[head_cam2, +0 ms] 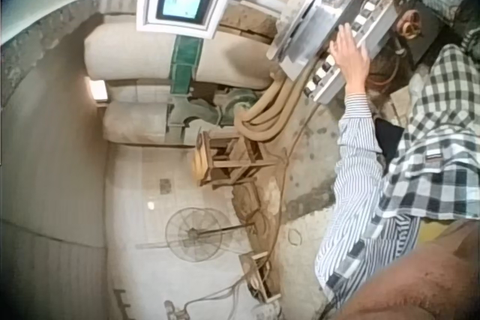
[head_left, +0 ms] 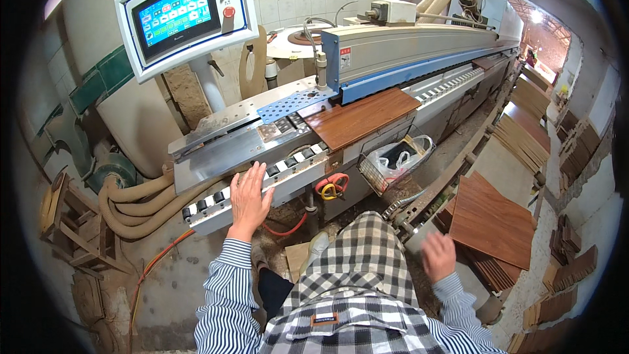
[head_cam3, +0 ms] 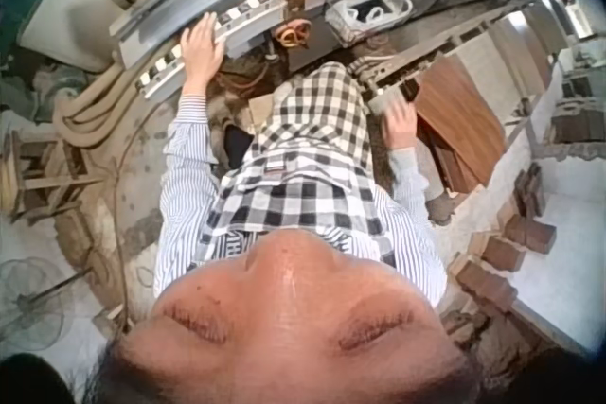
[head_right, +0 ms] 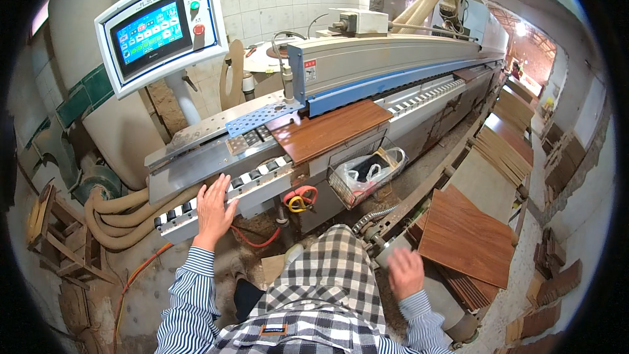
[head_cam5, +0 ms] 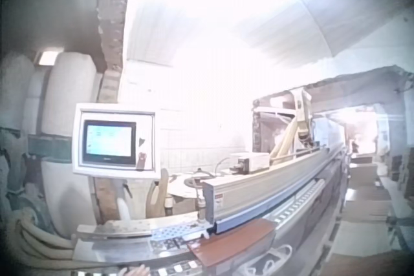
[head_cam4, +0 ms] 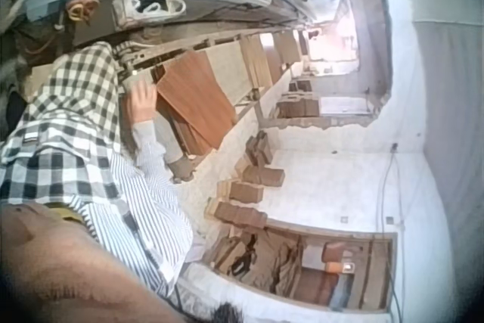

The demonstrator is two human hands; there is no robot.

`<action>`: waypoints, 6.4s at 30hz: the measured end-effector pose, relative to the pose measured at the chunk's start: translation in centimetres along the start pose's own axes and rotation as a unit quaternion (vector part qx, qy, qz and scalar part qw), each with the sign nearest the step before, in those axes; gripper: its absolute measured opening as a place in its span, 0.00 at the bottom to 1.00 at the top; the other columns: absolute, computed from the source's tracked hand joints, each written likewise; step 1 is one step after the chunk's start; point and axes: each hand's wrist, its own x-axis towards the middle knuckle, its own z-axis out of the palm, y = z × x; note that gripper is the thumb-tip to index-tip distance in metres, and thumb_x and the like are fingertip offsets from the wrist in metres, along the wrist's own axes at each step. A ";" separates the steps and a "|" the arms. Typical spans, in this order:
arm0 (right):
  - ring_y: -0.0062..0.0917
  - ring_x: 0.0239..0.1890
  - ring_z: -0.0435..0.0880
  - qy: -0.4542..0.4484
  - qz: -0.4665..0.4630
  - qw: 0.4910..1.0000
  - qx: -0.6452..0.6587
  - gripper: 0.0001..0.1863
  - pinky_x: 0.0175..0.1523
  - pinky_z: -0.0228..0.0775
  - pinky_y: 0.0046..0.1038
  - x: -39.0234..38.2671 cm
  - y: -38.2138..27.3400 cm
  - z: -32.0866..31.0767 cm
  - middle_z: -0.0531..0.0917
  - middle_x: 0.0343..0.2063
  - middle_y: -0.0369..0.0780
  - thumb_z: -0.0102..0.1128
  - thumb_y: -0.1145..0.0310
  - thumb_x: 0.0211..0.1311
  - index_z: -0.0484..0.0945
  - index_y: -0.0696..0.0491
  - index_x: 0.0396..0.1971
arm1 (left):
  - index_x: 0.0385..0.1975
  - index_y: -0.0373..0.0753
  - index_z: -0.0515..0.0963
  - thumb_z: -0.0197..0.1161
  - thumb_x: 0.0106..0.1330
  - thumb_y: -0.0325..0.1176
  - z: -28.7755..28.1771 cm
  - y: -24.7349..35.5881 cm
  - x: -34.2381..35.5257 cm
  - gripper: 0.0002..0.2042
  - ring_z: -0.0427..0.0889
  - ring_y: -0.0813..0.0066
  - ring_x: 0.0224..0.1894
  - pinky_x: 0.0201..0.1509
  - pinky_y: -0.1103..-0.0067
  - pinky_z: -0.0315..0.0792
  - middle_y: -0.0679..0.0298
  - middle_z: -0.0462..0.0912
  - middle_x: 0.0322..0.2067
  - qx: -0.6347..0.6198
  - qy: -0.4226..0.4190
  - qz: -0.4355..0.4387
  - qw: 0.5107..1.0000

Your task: The person feeds wooden planks into a large industrial sanding machine one at a time. The person retrieves planks from a stack, places them on the machine's conveyor, and collects the processed planks as they exit.

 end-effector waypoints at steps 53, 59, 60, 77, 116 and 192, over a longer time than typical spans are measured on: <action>0.34 0.55 0.81 -0.262 0.230 0.385 0.854 0.28 0.59 0.74 0.30 20.7 -16.2 6.6 0.74 0.61 0.48 0.50 0.63 0.75 0.59 0.58 0.69 | 0.64 0.37 0.68 0.69 0.57 0.53 -8.6 -5.5 -8.0 0.37 0.63 0.57 0.70 0.76 0.55 0.42 0.55 0.72 0.63 0.010 0.026 -0.169 0.985; 0.36 0.43 0.83 -0.174 0.043 0.923 0.340 0.13 0.51 0.74 0.38 10.1 -10.8 7.7 0.86 0.36 0.43 0.58 0.61 0.66 0.85 0.54 0.34 | 0.67 0.38 0.63 0.69 0.58 0.53 -8.0 -7.2 -6.8 0.40 0.64 0.53 0.68 0.73 0.60 0.50 0.47 0.66 0.66 -0.003 0.057 -0.206 0.977; 0.39 0.48 0.80 -0.158 0.031 0.944 0.288 0.11 0.55 0.71 0.41 8.0 -10.4 7.8 0.84 0.41 0.44 0.60 0.62 0.64 0.84 0.53 0.37 | 0.67 0.38 0.63 0.69 0.58 0.53 -7.6 -7.1 -6.6 0.41 0.64 0.52 0.67 0.72 0.60 0.51 0.46 0.65 0.66 -0.003 0.062 -0.205 0.977; 0.44 0.64 0.67 -0.129 0.039 0.960 0.246 0.17 0.68 0.56 0.52 2.2 -10.1 8.9 0.76 0.58 0.42 0.64 0.64 0.56 0.82 0.49 0.46 | 0.68 0.39 0.61 0.69 0.58 0.51 -7.9 -7.1 -6.8 0.40 0.64 0.51 0.68 0.71 0.61 0.53 0.45 0.64 0.67 -0.018 0.055 -0.213 0.975; 0.44 0.54 0.77 -0.015 0.115 0.952 0.283 0.17 0.61 0.68 0.42 3.8 -5.4 6.2 0.81 0.50 0.49 0.61 0.72 0.55 0.79 0.56 0.46 | 0.65 0.41 0.67 0.67 0.61 0.45 -3.8 -2.0 -0.6 0.32 0.60 0.51 0.71 0.75 0.54 0.41 0.47 0.73 0.60 -0.086 -0.029 -0.119 0.989; 0.31 0.47 0.85 -0.244 0.259 0.435 0.827 0.24 0.52 0.78 0.28 19.7 -15.0 6.3 0.81 0.53 0.46 0.50 0.57 0.74 0.71 0.60 0.58 | 0.57 0.38 0.74 0.68 0.61 0.46 -8.2 -5.5 -7.6 0.28 0.66 0.59 0.68 0.76 0.53 0.40 0.58 0.73 0.62 0.015 0.044 -0.166 0.985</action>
